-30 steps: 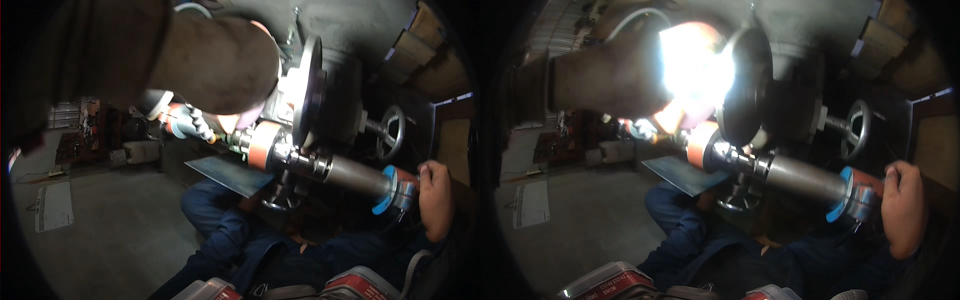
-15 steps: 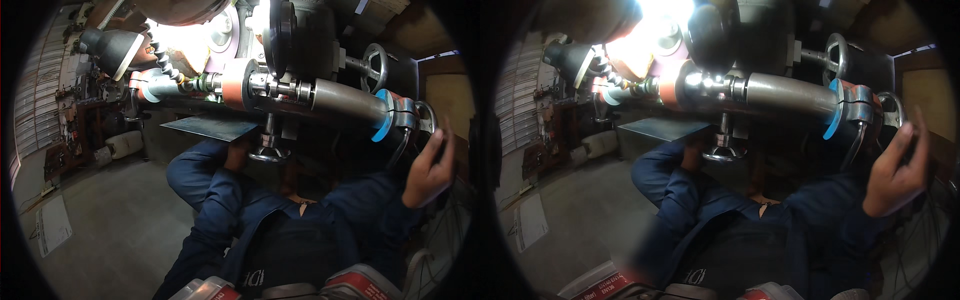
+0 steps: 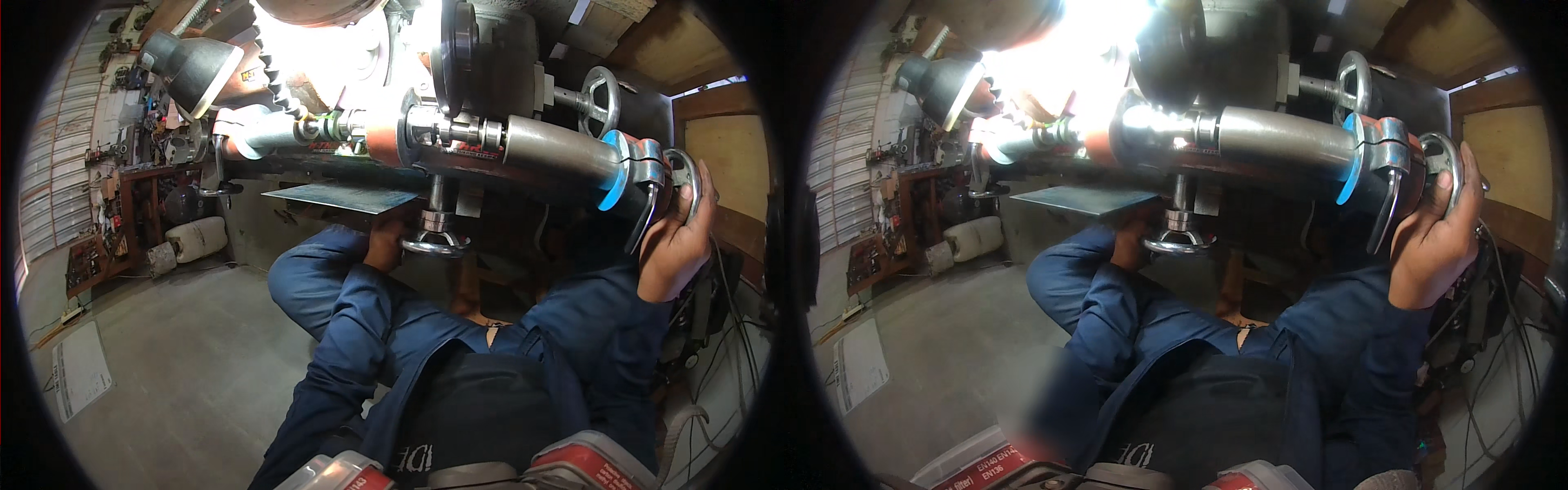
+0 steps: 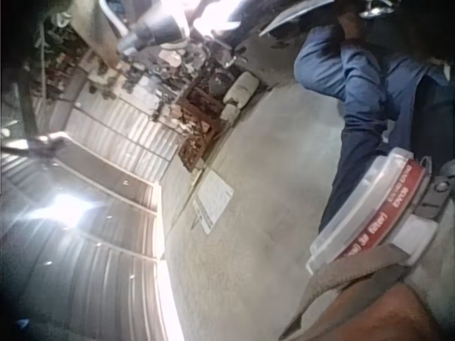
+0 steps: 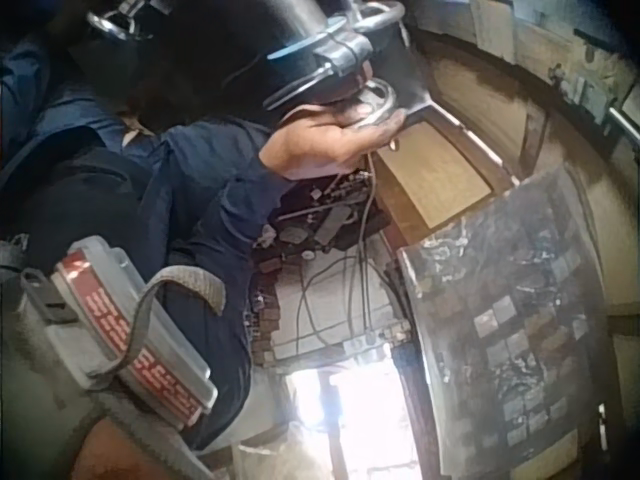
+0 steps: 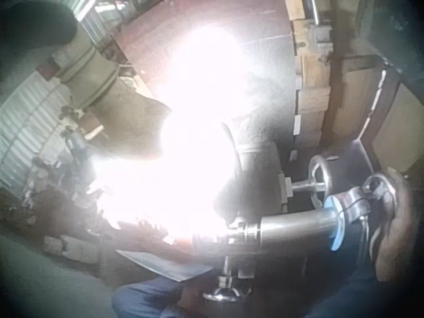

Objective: Operator is using a bench-mounted lathe or specialty repair machine to work on a cylindrical component, possibly a motorcycle clutch or engine part.

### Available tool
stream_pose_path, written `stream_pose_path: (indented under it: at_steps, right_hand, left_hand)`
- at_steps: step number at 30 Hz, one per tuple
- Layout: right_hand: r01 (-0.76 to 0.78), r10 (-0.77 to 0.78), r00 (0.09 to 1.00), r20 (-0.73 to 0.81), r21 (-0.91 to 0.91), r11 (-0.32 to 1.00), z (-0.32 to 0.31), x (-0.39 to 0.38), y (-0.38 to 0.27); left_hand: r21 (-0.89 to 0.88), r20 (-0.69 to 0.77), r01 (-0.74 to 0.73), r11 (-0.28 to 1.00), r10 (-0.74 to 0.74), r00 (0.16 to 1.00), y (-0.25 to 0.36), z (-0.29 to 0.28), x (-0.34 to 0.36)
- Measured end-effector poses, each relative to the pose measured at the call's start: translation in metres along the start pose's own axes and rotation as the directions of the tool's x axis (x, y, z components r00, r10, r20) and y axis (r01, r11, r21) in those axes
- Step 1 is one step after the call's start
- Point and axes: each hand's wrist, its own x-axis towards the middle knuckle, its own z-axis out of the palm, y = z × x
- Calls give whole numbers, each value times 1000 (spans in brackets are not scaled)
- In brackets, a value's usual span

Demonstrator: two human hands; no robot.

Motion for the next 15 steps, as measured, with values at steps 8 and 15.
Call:
stream_pose_path:
  at_steps: [8, 15]
  right_hand:
    - [-116, 107, 986, 128, 65, 991, -9, 8, -1]
    - [-180, 184, 891, 415, -49, 982, -16, 39, -1]
  left_hand:
    - [-255, -84, -41, 966, 20, 996, 26, 8, 6]
    - [218, -601, -329, 919, 392, 696, 106, -93, -21]
